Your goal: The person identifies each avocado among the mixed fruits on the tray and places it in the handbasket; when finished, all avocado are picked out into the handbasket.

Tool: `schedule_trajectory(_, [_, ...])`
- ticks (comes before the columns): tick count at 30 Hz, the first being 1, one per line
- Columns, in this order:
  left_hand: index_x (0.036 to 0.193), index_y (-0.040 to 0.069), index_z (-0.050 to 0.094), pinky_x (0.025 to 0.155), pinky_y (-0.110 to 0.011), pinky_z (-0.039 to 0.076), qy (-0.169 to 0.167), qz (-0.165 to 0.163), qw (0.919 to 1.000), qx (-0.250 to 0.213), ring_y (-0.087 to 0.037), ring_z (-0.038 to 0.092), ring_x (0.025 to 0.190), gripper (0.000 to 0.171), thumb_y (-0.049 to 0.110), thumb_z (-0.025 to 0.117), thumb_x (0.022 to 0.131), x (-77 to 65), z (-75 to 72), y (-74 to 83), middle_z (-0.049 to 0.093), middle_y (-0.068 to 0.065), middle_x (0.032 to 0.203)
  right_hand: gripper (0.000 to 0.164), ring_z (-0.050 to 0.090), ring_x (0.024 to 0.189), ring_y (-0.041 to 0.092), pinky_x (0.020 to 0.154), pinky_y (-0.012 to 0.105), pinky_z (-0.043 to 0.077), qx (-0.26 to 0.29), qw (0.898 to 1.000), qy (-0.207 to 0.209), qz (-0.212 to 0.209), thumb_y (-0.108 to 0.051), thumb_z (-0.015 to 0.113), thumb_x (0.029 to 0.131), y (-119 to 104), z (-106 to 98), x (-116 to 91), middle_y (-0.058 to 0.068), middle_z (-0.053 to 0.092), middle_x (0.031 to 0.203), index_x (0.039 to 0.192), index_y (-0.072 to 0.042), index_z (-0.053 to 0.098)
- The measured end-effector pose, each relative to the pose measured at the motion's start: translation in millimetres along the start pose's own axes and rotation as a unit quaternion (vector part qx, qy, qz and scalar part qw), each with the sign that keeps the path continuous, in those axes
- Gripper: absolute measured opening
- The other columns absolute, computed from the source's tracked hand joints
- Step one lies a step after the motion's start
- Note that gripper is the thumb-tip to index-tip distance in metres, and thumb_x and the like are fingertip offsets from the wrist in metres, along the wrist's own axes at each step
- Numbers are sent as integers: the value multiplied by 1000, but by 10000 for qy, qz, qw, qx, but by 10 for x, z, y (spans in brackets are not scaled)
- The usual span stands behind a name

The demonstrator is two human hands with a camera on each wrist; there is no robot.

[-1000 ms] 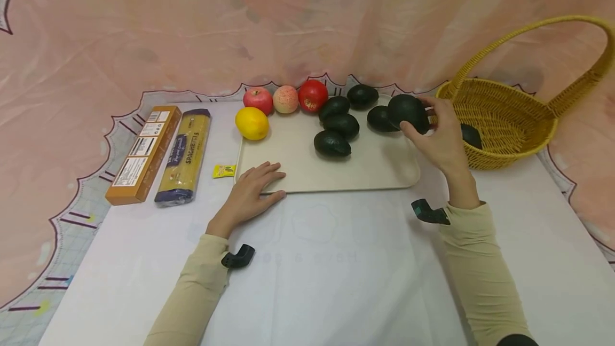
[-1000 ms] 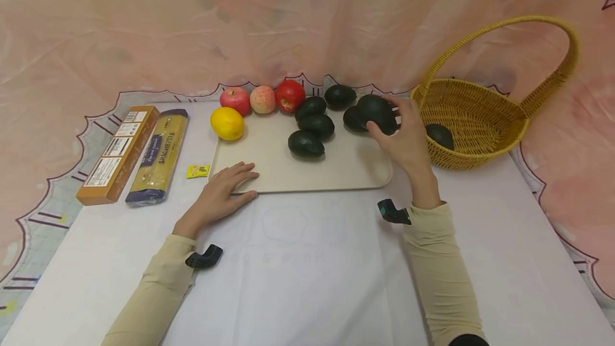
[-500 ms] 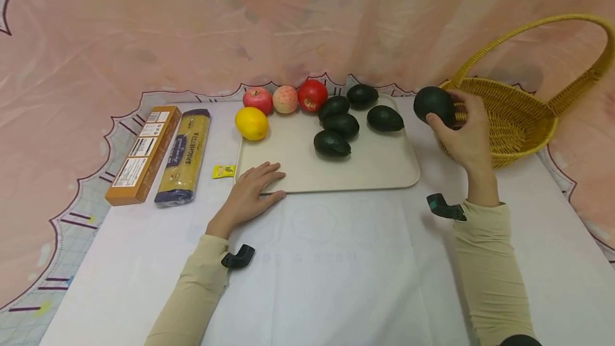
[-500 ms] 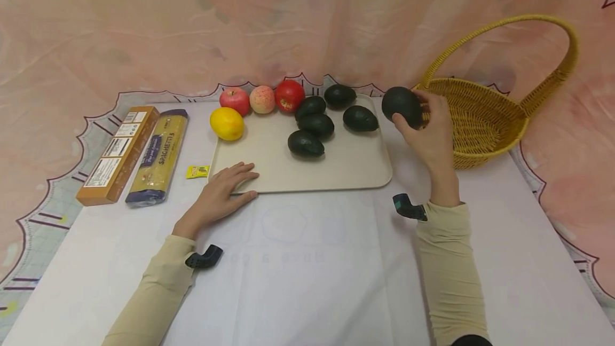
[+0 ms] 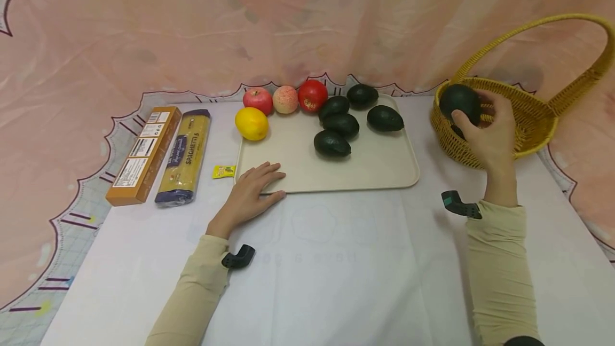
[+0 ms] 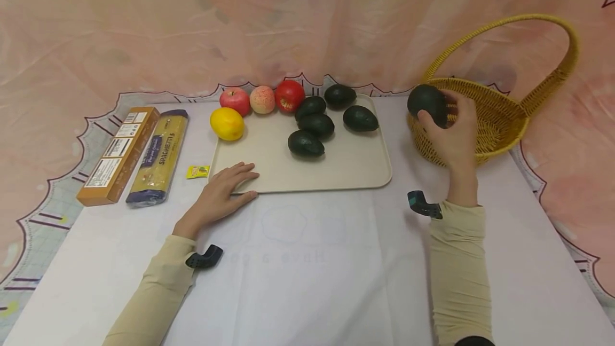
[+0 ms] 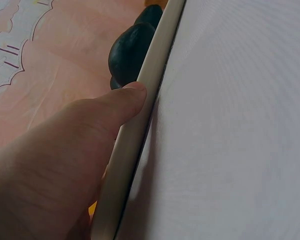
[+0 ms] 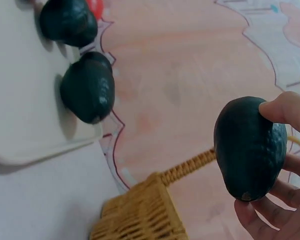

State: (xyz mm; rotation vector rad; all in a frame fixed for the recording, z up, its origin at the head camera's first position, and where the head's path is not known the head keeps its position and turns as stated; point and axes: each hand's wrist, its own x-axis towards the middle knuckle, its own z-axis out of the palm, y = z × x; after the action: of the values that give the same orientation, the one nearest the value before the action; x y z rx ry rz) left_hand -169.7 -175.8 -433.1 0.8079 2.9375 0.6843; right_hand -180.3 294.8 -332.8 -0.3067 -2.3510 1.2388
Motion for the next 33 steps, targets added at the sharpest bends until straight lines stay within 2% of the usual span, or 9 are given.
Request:
schedule_trajectory(12, [132, 23, 53, 116, -49, 15, 6, -24, 10000, -16, -23, 26, 143, 49, 45, 60, 90, -4, -1, 4, 40, 0, 148, 51, 44, 101, -1, 85, 19, 37, 290, 9971, 444, 546, -27, 69, 82, 219, -149, 77, -18, 47, 115, 129, -29, 52])
schedule_trajectory(22, [132, 22, 54, 116, -48, 16, -3, -18, 10000, 7, -24, 26, 143, 48, 44, 60, 90, -5, -3, 9, 40, -1, 148, 54, 40, 108, 0, 100, 28, 35, -80, 9908, 280, 1323, -38, 63, 86, 424, -247, 107, -17, 44, 121, 136, -33, 44])
schedule_trajectory(29, [132, 22, 54, 116, -49, 16, 6, -33, 10000, 0, -24, 26, 144, 48, 44, 60, 90, -7, 2, 2, 40, -1, 149, 55, 41, 105, 1, 94, 25, 35, -54, 9873, 379, 1540, -38, 64, 84, 533, -273, 126, -16, 45, 121, 135, -33, 44])
schedule_trajectory(33, [133, 23, 53, 116, -48, 16, -10, -45, 10000, -13, -23, 25, 144, 48, 45, 60, 90, -6, 4, 2, 39, 0, 149, 58, 42, 105, 2, 94, 25, 36, -319, 9856, 332, 1629, -43, 62, 84, 577, -297, 137, -14, 45, 124, 137, -32, 42])
